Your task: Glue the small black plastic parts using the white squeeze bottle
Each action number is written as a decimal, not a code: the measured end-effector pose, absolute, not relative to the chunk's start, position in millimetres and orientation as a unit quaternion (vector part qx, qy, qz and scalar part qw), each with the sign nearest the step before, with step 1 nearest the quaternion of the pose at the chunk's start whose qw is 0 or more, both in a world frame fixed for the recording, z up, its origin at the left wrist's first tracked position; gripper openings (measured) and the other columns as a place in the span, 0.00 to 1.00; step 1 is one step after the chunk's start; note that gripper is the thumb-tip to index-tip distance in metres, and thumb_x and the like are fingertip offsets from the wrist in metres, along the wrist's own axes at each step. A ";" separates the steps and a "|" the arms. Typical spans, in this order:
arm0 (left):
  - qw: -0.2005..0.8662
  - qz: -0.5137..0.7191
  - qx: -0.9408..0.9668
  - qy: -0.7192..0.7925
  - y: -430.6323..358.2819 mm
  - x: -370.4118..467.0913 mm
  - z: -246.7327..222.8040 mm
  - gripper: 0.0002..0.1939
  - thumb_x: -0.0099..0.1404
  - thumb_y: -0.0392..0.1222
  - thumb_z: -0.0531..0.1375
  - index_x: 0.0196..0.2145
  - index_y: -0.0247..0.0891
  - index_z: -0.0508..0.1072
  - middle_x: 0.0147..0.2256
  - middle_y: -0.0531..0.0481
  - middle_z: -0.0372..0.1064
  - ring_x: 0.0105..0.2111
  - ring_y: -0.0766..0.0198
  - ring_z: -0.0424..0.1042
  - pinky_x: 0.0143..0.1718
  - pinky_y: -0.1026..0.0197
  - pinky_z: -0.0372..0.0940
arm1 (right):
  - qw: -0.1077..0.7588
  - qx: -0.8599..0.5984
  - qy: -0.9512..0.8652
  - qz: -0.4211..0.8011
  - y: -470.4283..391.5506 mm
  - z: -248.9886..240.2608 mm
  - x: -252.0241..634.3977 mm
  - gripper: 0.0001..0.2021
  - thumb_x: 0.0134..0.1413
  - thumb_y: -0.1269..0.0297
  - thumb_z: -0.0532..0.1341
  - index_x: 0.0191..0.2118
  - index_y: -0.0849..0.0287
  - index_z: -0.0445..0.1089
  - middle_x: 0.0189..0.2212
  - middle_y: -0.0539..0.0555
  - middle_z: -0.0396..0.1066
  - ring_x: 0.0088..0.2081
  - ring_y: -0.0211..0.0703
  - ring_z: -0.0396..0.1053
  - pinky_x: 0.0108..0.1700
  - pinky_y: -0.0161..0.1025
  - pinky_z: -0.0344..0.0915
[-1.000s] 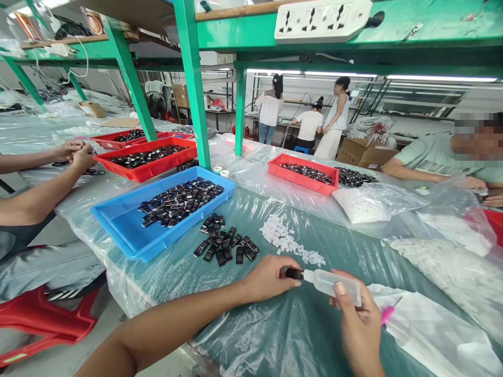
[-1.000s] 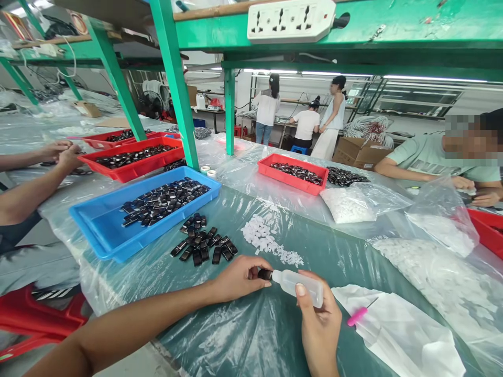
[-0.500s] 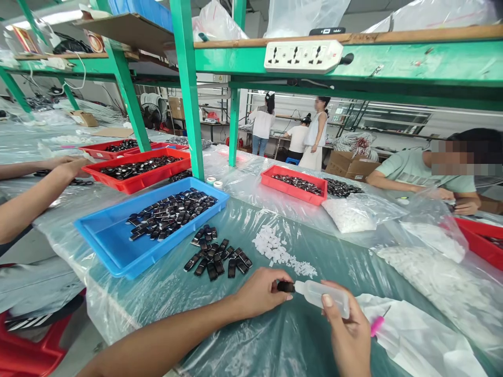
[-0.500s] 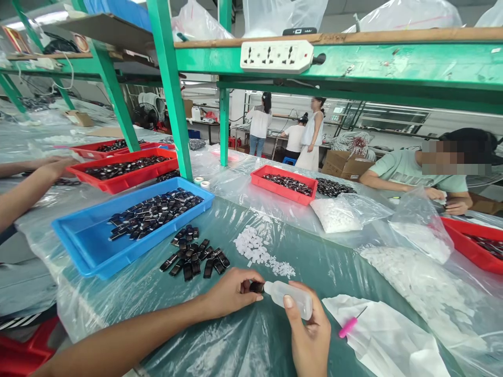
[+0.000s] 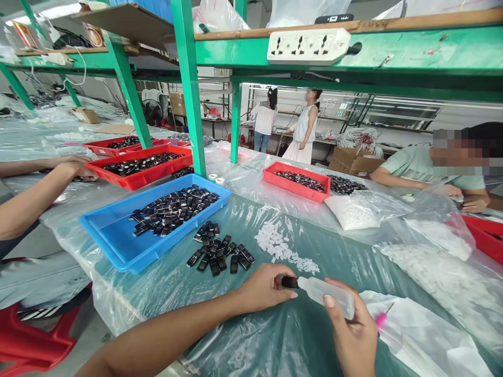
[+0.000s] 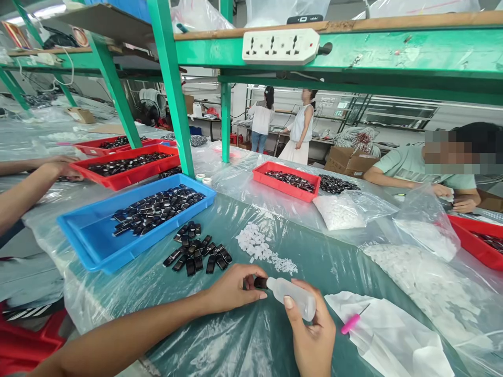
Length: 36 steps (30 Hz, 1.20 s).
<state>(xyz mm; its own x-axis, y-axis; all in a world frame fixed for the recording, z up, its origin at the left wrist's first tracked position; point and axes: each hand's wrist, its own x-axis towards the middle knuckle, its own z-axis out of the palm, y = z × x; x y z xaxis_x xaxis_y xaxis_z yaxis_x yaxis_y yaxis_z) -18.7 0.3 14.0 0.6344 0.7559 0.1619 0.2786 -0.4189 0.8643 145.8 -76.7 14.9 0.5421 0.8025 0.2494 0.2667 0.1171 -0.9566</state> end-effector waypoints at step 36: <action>0.415 0.277 0.813 0.301 -2.4 -20.2 18.8 0.16 0.64 0.41 0.52 0.48 0.41 0.70 0.40 0.50 0.73 0.34 0.64 0.71 0.29 0.68 0.60 | 0.615 -0.634 -0.416 0.215 -76.8 10.2 153.3 0.19 0.42 0.49 0.63 0.37 0.58 0.70 0.36 0.56 0.70 0.37 0.50 0.66 0.38 0.41 0.63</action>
<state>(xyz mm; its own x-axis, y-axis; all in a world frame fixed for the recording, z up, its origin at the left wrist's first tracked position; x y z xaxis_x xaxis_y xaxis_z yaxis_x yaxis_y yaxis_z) -20.2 -2.4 18.8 0.6653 0.7188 0.2015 0.2583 -0.4749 0.8413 153.3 -76.8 10.2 0.5606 0.7926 0.2396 0.2631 0.1038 -0.9592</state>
